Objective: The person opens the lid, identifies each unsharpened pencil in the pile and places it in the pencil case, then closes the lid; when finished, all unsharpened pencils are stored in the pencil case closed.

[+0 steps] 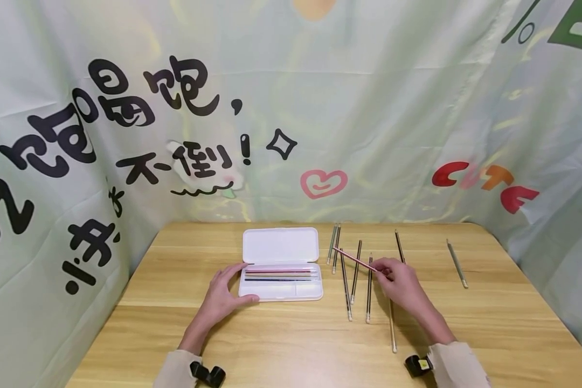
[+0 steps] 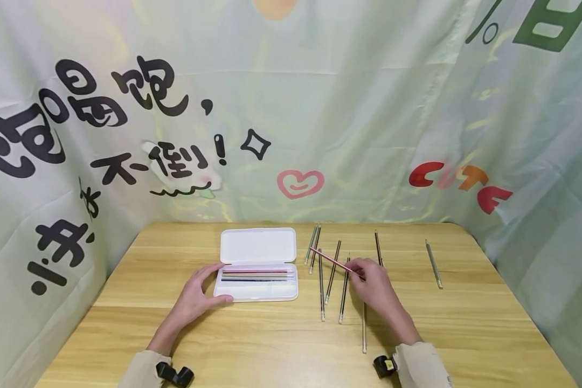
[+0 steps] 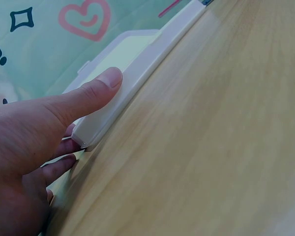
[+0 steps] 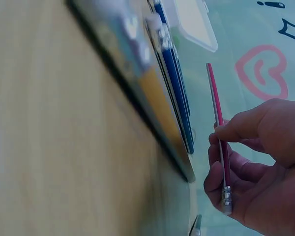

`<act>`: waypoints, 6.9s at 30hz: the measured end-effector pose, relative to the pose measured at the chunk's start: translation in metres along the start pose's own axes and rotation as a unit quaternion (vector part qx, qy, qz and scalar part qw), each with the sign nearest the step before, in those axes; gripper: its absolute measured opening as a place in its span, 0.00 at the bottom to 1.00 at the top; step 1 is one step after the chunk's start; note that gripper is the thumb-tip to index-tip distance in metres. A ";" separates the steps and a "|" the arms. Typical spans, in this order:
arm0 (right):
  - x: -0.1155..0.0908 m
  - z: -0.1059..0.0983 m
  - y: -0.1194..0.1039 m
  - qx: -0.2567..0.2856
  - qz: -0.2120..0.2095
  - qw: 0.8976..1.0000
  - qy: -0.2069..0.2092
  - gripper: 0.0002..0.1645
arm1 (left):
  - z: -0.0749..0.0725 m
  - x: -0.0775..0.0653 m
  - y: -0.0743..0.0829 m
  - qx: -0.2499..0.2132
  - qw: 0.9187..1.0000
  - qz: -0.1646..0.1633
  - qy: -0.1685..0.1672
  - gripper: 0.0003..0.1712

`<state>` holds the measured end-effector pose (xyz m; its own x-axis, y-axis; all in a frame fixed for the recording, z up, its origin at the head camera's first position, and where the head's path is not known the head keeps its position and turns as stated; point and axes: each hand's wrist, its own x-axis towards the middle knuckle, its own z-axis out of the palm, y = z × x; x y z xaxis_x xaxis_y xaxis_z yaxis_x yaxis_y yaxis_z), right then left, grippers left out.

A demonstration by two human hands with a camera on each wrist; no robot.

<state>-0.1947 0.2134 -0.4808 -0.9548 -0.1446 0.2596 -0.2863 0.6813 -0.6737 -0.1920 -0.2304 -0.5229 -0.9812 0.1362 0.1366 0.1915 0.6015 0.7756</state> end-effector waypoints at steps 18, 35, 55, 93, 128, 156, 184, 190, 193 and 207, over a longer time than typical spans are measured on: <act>0.009 0.028 -0.032 0.044 -0.067 0.997 0.020 0.12 | 0.001 -0.003 -0.003 0.004 1.000 -0.002 0.006 0.54; 0.037 0.075 -0.073 0.125 -0.045 0.991 0.002 0.10 | 0.003 -0.002 -0.009 0.013 0.999 0.047 0.018 0.54; 0.043 0.129 -0.103 -0.003 -0.064 0.997 -0.037 0.06 | 0.006 -0.002 -0.009 0.021 0.998 0.055 0.021 0.53; 0.026 0.037 -0.047 0.007 -0.025 0.998 0.050 0.21 | 0.002 -0.001 -0.010 0.021 0.997 0.067 0.024 0.53; 0.023 0.029 -0.018 -0.062 0.069 0.995 -0.044 0.17 | 0.003 0.000 -0.004 0.027 0.997 0.065 0.019 0.53; 0.027 0.028 -0.024 0.022 0.022 0.999 0.008 0.10 | 0.002 -0.003 -0.004 0.024 0.998 0.052 0.017 0.54; 0.036 0.065 -0.066 0.077 -0.075 0.994 0.029 0.09 | 0.004 -0.002 -0.008 0.021 0.998 0.064 0.021 0.52; 0.041 0.085 -0.080 0.100 -0.063 0.993 -0.010 0.07 | 0.004 -0.002 -0.008 0.022 0.998 0.059 0.019 0.53; 0.043 0.094 -0.086 0.097 -0.074 0.992 -0.018 0.08 | 0.005 -0.002 -0.009 0.023 0.998 0.059 0.019 0.53; 0.052 0.126 -0.101 0.036 -0.098 0.992 -0.067 0.07 | 0.003 -0.001 -0.005 0.029 0.998 0.060 0.018 0.53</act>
<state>-0.2251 0.0464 -0.4868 -0.8809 -0.3669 0.2989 -0.4677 0.5784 -0.6684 -0.1921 -0.2314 -0.5291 -0.9513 0.1815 0.2491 0.3072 0.6266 0.7162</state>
